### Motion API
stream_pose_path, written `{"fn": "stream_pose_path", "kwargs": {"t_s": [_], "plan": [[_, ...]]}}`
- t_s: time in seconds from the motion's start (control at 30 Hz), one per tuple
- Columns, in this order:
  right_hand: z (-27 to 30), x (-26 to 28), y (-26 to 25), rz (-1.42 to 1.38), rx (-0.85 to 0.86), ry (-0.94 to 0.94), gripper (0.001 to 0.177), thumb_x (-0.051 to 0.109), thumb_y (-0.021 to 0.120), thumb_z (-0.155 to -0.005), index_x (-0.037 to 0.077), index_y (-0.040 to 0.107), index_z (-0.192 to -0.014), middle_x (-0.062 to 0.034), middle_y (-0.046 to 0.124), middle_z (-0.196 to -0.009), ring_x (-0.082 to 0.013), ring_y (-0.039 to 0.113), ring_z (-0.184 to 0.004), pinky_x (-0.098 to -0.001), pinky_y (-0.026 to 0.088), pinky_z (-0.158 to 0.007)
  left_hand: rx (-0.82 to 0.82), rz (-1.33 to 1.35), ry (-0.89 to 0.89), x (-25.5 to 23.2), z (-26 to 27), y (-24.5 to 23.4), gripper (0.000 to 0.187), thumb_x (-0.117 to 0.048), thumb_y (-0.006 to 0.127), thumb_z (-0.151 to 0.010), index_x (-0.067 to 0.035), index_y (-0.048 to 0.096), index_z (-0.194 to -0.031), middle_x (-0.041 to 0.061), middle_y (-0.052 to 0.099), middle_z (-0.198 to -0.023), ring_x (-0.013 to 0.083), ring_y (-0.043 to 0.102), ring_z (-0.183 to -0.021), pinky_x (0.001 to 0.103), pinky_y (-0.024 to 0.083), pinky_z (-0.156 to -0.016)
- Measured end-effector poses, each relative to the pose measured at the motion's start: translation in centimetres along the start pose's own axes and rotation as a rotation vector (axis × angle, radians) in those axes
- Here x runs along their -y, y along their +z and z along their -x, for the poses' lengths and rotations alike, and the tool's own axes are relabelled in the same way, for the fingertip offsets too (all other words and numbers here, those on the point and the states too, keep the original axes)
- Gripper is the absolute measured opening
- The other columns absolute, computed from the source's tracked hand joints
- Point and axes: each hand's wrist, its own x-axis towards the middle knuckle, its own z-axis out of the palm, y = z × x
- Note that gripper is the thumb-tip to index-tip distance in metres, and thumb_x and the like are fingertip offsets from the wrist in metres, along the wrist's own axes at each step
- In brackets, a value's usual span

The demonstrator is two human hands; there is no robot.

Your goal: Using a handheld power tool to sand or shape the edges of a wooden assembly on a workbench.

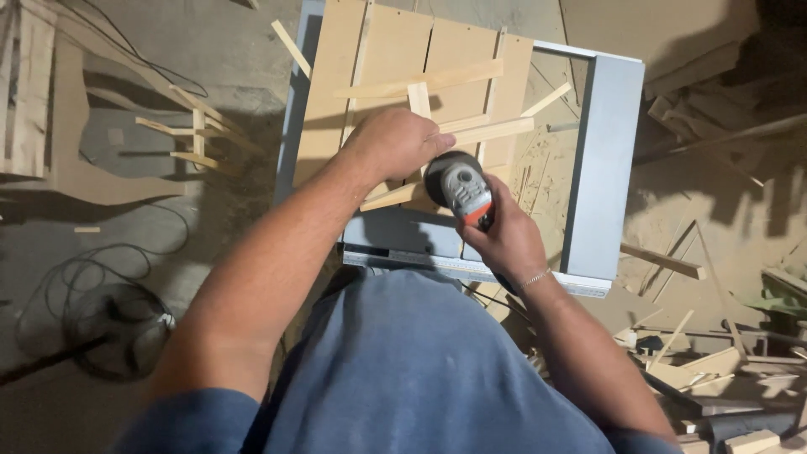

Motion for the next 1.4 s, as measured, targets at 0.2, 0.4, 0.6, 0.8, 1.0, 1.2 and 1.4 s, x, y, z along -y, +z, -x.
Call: {"fn": "stream_pose_path", "kwargs": {"t_s": [0.2, 0.4, 0.6, 0.8, 1.0, 1.2, 1.4], "plan": [[1.3, -1.4, 0.6, 0.084, 0.037, 0.033, 0.089, 0.040, 0.078, -0.072, 0.030, 0.041, -0.152, -0.0153, 0.069, -0.123, -0.0394, 0.064, -0.120, -0.0518, 0.050, -0.106, -0.019, 0.023, -0.012, 0.2, 0.0, 0.3, 0.046, -0.056, 0.051, -0.097, -0.019, 0.078, -0.098, 0.019, 0.074, -0.089, 0.0415, 0.072, -0.100, 0.052, 0.057, -0.086], [-0.4, 0.1, 0.6, 0.058, -0.030, -0.074, 0.085, 0.041, 0.075, -0.078, 0.025, 0.037, -0.152, -0.0200, 0.067, -0.123, -0.0431, 0.064, -0.118, -0.0553, 0.050, -0.104, -0.004, 0.002, -0.006, -0.1, 0.0, 0.0, 0.049, -0.056, 0.048, -0.099, -0.017, 0.077, -0.095, 0.021, 0.074, -0.090, 0.0442, 0.071, -0.101, 0.053, 0.056, -0.086], [0.8, -2.6, 1.2, 0.117, 0.016, -0.015, 0.088, 0.045, 0.077, -0.072, 0.030, 0.041, -0.151, -0.0125, 0.068, -0.124, -0.0373, 0.065, -0.118, -0.0521, 0.051, -0.105, 0.018, -0.018, -0.024, 0.2, -0.3, 0.1, 0.048, -0.060, 0.048, -0.097, -0.022, 0.078, -0.096, 0.017, 0.074, -0.090, 0.0398, 0.072, -0.102, 0.052, 0.056, -0.087], [-0.3, 0.1, 0.8, 0.090, 0.013, -0.042, 0.086, 0.041, 0.076, -0.078, 0.026, 0.036, -0.153, -0.0188, 0.066, -0.125, -0.0417, 0.063, -0.120, -0.0536, 0.050, -0.106, 0.001, -0.010, -0.033, 0.4, -0.8, 0.7, 0.047, -0.057, 0.049, -0.097, -0.021, 0.078, -0.099, 0.017, 0.075, -0.092, 0.0397, 0.071, -0.105, 0.052, 0.056, -0.088], [1.1, -1.5, 0.8, 0.136, 0.049, 0.002, 0.088, 0.044, 0.078, -0.074, 0.032, 0.038, -0.152, -0.0130, 0.067, -0.127, -0.0376, 0.063, -0.122, -0.0509, 0.050, -0.107, 0.001, 0.025, -0.028, 0.8, -1.2, 1.1, 0.048, -0.059, 0.048, -0.096, -0.023, 0.078, -0.098, 0.015, 0.075, -0.094, 0.0384, 0.071, -0.106, 0.052, 0.056, -0.088], [0.8, 1.5, 0.1, 0.160, 0.008, -0.018, 0.085, 0.043, 0.076, -0.078, 0.028, 0.037, -0.152, -0.0197, 0.067, -0.123, -0.0429, 0.063, -0.121, -0.0539, 0.049, -0.106, -0.011, 0.032, -0.011, 0.9, -1.4, 1.4, 0.050, -0.058, 0.049, -0.097, -0.020, 0.079, -0.107, 0.015, 0.076, -0.101, 0.0382, 0.070, -0.111, 0.054, 0.055, -0.091], [1.1, 0.8, -0.2, 0.219, -0.010, -0.008, 0.086, 0.044, 0.077, -0.077, 0.027, 0.038, -0.152, -0.0229, 0.068, -0.121, -0.0459, 0.063, -0.120, -0.0567, 0.049, -0.103, 0.025, 0.029, -0.032, 0.8, -1.9, 1.4, 0.053, -0.061, 0.048, -0.096, -0.020, 0.078, -0.113, 0.015, 0.075, -0.106, 0.0365, 0.069, -0.114, 0.056, 0.055, -0.092]]}}
